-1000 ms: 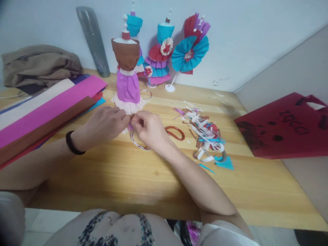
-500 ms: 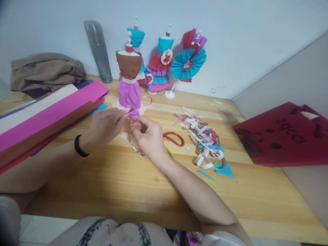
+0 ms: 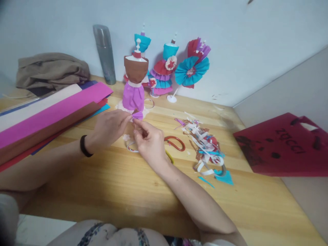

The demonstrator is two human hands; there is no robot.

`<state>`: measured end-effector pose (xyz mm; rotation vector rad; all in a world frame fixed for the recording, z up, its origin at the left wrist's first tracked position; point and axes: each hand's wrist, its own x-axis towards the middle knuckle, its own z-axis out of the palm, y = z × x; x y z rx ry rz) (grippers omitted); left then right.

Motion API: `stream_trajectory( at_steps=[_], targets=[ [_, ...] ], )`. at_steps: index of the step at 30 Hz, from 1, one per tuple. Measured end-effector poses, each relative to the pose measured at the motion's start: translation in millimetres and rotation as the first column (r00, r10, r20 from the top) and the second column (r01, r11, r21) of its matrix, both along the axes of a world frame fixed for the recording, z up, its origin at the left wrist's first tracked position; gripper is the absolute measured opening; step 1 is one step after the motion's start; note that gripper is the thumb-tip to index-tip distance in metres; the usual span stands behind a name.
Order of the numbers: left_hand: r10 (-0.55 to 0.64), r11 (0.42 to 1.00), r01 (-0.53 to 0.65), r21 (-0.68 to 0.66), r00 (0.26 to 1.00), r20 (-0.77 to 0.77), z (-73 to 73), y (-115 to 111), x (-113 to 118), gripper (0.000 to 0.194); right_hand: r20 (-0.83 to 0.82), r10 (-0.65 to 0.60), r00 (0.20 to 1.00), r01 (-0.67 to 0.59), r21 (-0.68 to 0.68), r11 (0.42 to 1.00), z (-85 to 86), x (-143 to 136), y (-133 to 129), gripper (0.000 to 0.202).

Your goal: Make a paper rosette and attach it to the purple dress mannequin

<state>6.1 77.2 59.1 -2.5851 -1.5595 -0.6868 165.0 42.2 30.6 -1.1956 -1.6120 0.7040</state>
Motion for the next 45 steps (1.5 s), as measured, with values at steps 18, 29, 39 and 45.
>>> stream_trajectory(
  at_steps=[18, 29, 39, 45],
  targets=[
    [-0.038, 0.974, 0.116, -0.197, 0.933, 0.358, 14.7, 6.0, -3.0, 0.040, 0.321, -0.081, 0.944, -0.021, 0.303, 0.953, 8.8, 2.4, -3.3, 0.032],
    [-0.001, 0.910, 0.205, -0.362, 0.872, 0.490, 22.7, 9.6, -6.1, 0.034, 0.357, -0.098, 0.929, -0.042, 0.364, 0.931, 8.4, 2.2, -1.8, 0.030],
    [-0.082, 0.968, 0.160, -0.194, 0.930, 0.359, 17.5, 5.9, -4.2, 0.037, 0.191, 0.014, 0.981, -0.030, 0.080, 0.996, 4.4, 0.1, -1.8, 0.027],
    [-0.073, 0.915, 0.256, -0.312, 0.865, 0.497, 22.5, 11.0, -8.8, 0.035, 0.264, 0.004, 0.965, -0.059, 0.202, 0.978, 8.2, 2.0, -1.9, 0.030]
  ],
)
